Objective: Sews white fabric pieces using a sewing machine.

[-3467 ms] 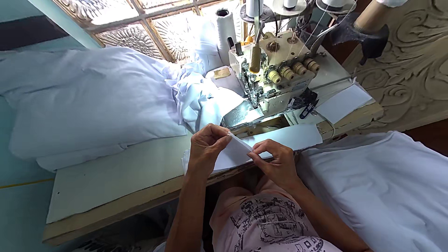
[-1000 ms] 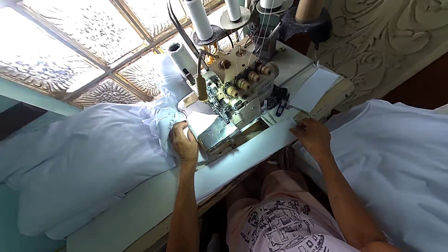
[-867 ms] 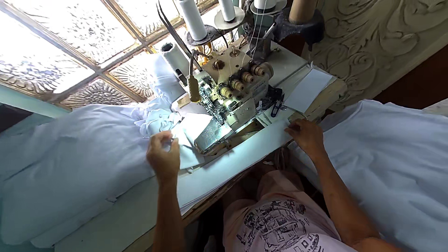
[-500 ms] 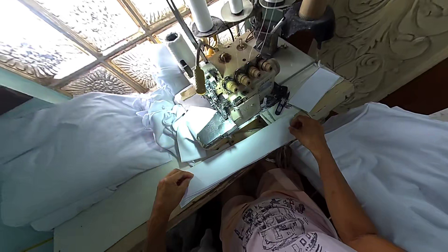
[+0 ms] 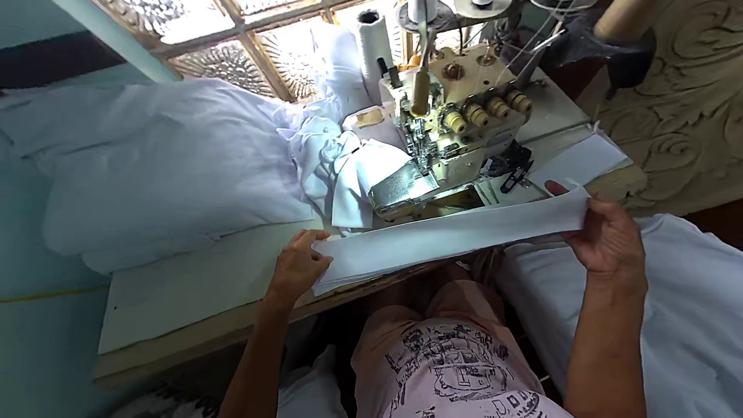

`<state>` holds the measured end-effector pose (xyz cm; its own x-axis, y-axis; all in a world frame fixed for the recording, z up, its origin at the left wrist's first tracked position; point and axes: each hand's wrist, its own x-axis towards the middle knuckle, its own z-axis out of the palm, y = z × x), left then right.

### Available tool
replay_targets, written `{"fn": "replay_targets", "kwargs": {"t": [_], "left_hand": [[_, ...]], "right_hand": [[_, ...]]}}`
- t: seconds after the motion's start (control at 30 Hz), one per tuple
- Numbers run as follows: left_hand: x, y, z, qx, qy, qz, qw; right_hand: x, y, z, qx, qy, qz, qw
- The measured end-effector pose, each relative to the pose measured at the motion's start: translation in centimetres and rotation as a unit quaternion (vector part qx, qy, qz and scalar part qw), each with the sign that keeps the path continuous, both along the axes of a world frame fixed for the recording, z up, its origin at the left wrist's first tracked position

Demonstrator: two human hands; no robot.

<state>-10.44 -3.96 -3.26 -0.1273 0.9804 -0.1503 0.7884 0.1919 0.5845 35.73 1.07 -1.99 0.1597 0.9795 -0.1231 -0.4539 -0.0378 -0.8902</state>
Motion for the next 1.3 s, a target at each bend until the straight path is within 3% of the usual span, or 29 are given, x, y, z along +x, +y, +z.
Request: {"fn": "replay_targets", "kwargs": {"t": [0.07, 0.17, 0.23, 0.33, 0.53, 0.7, 0.83, 0.9, 0.97, 1.0, 1.07, 1.13, 1.23, 1.3], "left_hand": [[0.1, 0.1, 0.2, 0.005, 0.009, -0.016, 1.000], [-0.1, -0.1, -0.2, 0.030, 0.014, -0.043, 0.999], [-0.1, -0.4, -0.6, 0.058, 0.012, -0.044, 0.997], [-0.2, -1.2, -1.3, 0.109, -0.020, -0.021, 0.994], [-3.1, -3.6, -1.6, 0.116, -0.254, 0.025, 0.960], [-7.8, -5.9, 1.8, 0.234, -0.309, 0.167, 0.907], [-11.4, -8.4, 6.1, 0.374, -0.314, 0.068, 0.870], [-8.6, -7.8, 8.5, 0.411, -0.333, 0.069, 0.846], [-8.6, -5.7, 7.7, 0.405, -0.331, -0.128, 0.843], [-5.8, -4.3, 7.8, 0.398, -0.333, -0.148, 0.842], [1.5, -2.4, 7.7, 0.334, -0.351, -0.123, 0.866], [5.8, -0.8, 5.6, 0.222, -0.371, -0.175, 0.885], [9.5, 1.1, 3.2, 0.105, -0.324, -0.219, 0.914], [10.8, 1.8, 2.5, 0.095, -0.274, -0.195, 0.937]], "right_hand": [[-0.2, -0.5, 0.9, 0.033, -0.081, -0.041, 0.995], [0.6, -1.2, 2.2, 0.114, -0.247, -0.121, 0.955], [1.3, -1.5, 2.8, 0.176, -0.306, -0.140, 0.925], [0.9, -1.7, 3.4, 0.169, -0.359, -0.147, 0.906], [-1.6, -1.0, 2.0, 0.047, -0.503, -0.044, 0.862], [-7.3, -0.6, 0.9, 0.009, -0.503, 0.066, 0.862], [-12.6, -0.7, -0.5, 0.054, -0.486, 0.151, 0.859], [-14.5, -0.6, -1.7, 0.101, -0.496, 0.153, 0.849], [-15.5, -0.6, -2.7, 0.143, -0.502, 0.141, 0.841], [-15.7, -0.6, -3.0, 0.157, -0.502, 0.140, 0.839], [-15.7, -0.7, -3.3, 0.185, -0.494, 0.138, 0.838], [-15.5, -1.0, -3.4, 0.215, -0.487, 0.132, 0.836], [-15.4, -1.7, -3.3, 0.239, -0.483, 0.114, 0.835], [-15.5, -2.0, -3.0, 0.253, -0.485, 0.109, 0.830]]}}
